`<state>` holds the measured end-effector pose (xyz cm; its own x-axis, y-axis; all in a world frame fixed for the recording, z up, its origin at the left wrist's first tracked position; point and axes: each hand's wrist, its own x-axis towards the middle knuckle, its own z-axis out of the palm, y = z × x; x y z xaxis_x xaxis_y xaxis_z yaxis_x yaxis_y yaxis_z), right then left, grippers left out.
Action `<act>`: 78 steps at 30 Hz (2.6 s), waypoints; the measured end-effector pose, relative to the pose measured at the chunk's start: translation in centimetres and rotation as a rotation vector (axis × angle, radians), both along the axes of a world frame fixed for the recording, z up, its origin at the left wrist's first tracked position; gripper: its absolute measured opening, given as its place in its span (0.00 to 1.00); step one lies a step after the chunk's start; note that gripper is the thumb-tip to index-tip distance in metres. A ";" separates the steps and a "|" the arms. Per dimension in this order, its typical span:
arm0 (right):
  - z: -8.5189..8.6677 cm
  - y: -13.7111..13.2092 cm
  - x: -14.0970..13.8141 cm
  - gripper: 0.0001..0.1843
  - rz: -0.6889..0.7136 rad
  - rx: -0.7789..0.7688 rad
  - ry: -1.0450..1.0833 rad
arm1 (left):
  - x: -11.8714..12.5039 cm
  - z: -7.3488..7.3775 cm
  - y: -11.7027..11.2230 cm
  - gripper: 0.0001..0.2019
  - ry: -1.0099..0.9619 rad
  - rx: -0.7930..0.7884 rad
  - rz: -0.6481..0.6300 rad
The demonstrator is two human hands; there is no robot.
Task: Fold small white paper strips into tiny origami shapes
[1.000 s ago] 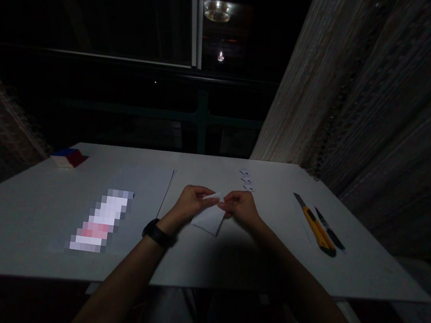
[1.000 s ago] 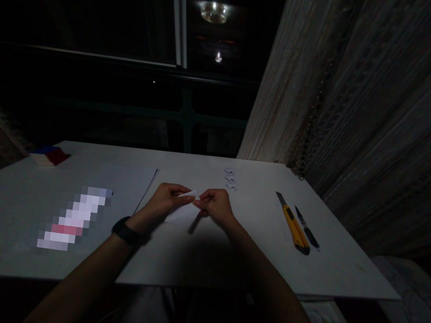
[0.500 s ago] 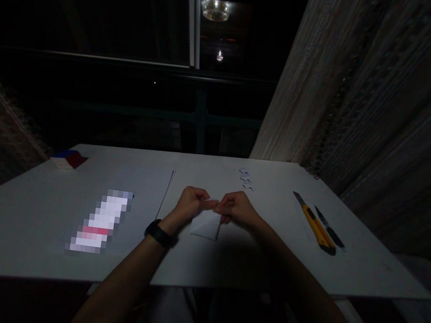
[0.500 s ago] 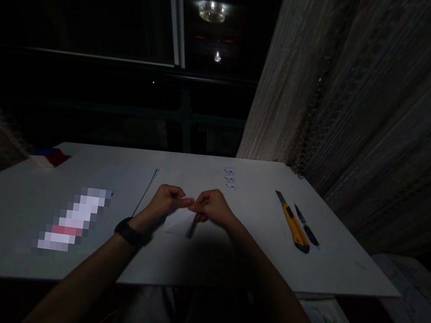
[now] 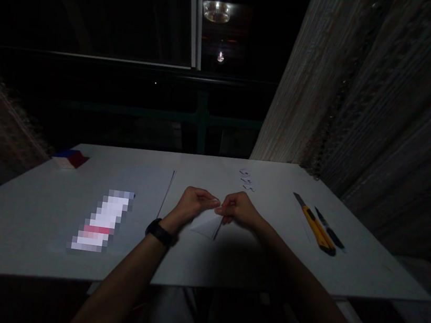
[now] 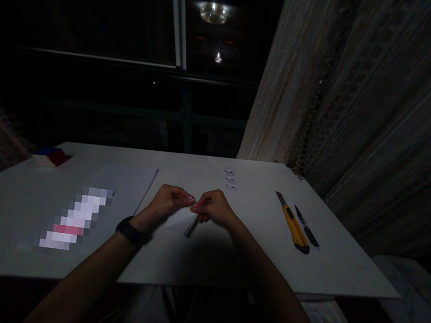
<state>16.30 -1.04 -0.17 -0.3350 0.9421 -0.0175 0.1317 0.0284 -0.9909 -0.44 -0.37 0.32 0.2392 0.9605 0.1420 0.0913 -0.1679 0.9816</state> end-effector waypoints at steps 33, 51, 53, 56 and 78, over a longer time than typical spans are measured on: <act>-1.2 1.2 0.5 0.15 -0.027 -0.190 0.191 | 0.4 -0.2 0.1 0.19 -0.156 -0.210 -0.006; -1.5 0.8 -1.2 0.06 -0.104 -0.137 0.390 | 0.6 0.1 -0.3 0.21 -0.252 -0.218 -0.108; -1.5 1.0 -1.0 0.06 -0.084 -0.116 0.404 | 0.6 0.1 -0.3 0.20 -0.246 -0.218 -0.117; -1.4 1.1 -0.7 0.08 -0.074 -0.079 0.388 | 0.6 0.0 -0.2 0.20 -0.249 -0.226 -0.119; -0.6 0.8 -0.2 0.07 -0.359 0.541 -0.096 | 0.4 -0.4 0.2 0.17 0.121 0.064 0.040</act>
